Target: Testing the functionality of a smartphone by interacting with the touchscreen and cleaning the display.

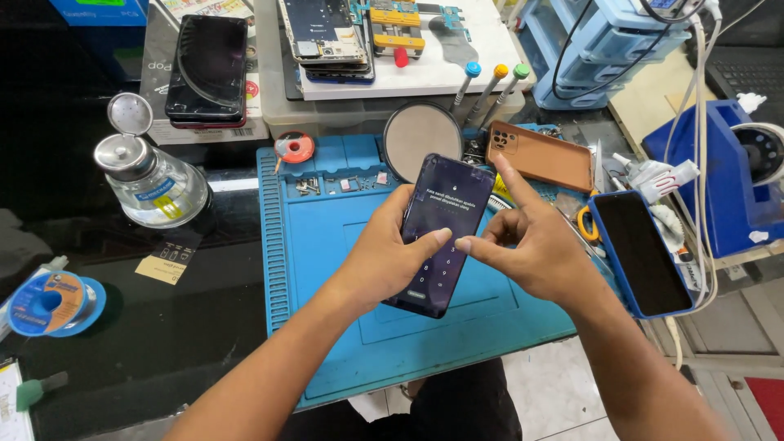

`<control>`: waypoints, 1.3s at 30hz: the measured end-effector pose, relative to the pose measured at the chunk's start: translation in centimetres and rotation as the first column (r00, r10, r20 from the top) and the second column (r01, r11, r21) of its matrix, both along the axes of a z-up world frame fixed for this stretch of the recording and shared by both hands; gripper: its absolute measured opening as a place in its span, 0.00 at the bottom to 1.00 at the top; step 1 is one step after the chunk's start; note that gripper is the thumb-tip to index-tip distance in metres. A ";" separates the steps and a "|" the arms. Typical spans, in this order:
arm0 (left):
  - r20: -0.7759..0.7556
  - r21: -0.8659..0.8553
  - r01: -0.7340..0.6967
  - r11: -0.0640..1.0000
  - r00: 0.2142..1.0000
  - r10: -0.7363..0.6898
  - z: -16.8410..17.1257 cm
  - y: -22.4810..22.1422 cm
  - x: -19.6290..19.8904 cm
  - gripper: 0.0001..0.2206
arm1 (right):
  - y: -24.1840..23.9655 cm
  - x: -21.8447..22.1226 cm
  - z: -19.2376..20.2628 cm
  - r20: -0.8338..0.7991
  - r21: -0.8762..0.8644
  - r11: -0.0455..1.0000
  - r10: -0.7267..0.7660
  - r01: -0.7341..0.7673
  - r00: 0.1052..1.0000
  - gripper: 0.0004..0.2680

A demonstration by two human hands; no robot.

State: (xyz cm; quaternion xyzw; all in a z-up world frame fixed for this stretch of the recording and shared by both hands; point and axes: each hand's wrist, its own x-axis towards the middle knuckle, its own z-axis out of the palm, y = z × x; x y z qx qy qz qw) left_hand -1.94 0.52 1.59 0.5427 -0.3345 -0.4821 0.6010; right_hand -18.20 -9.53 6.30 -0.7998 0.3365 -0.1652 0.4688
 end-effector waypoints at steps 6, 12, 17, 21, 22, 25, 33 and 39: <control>0.021 0.024 -0.021 0.999 1.000 0.020 0.0 -0.1 0.5 0.20 | -2.6 -1.8 -1.7 0.077 0.148 0.980 0.125 -0.135 0.989 0.37; -0.305 0.046 0.058 0.997 0.951 -0.042 -0.1 -0.2 0.5 0.23 | -2.2 -2.7 -0.8 0.167 0.209 0.965 0.126 -0.160 0.978 0.36; -0.433 0.009 0.090 0.996 0.898 -0.078 -0.4 -0.2 0.4 0.22 | -1.8 -2.9 -0.6 0.283 0.268 0.939 0.135 -0.214 0.950 0.36; -0.465 -0.001 0.115 0.993 0.879 -0.102 -0.4 0.0 0.3 0.19 | -2.0 -2.8 -2.4 0.358 0.312 0.921 0.115 -0.235 0.927 0.35; -0.518 -0.036 0.147 0.988 0.843 -0.144 -0.4 0.1 0.2 0.22 | -2.1 -2.7 -3.0 0.382 0.335 0.911 0.102 -0.241 0.919 0.36; -0.594 -0.068 0.206 0.976 0.778 -0.206 0.0 0.3 0.1 0.25 | -1.8 -2.1 -3.8 0.464 0.390 0.867 0.107 -0.311 0.879 0.36; -0.631 -0.208 0.144 0.968 0.736 -0.245 -4.6 -0.9 -1.4 0.19 | -1.4 0.2 -7.4 0.545 0.318 0.890 0.111 -0.327 0.831 0.35; -0.699 -0.240 0.143 0.960 0.660 -0.273 -4.0 -0.9 -1.2 0.18 | -0.7 -0.3 -5.2 0.489 0.206 0.948 0.113 -0.240 0.865 0.33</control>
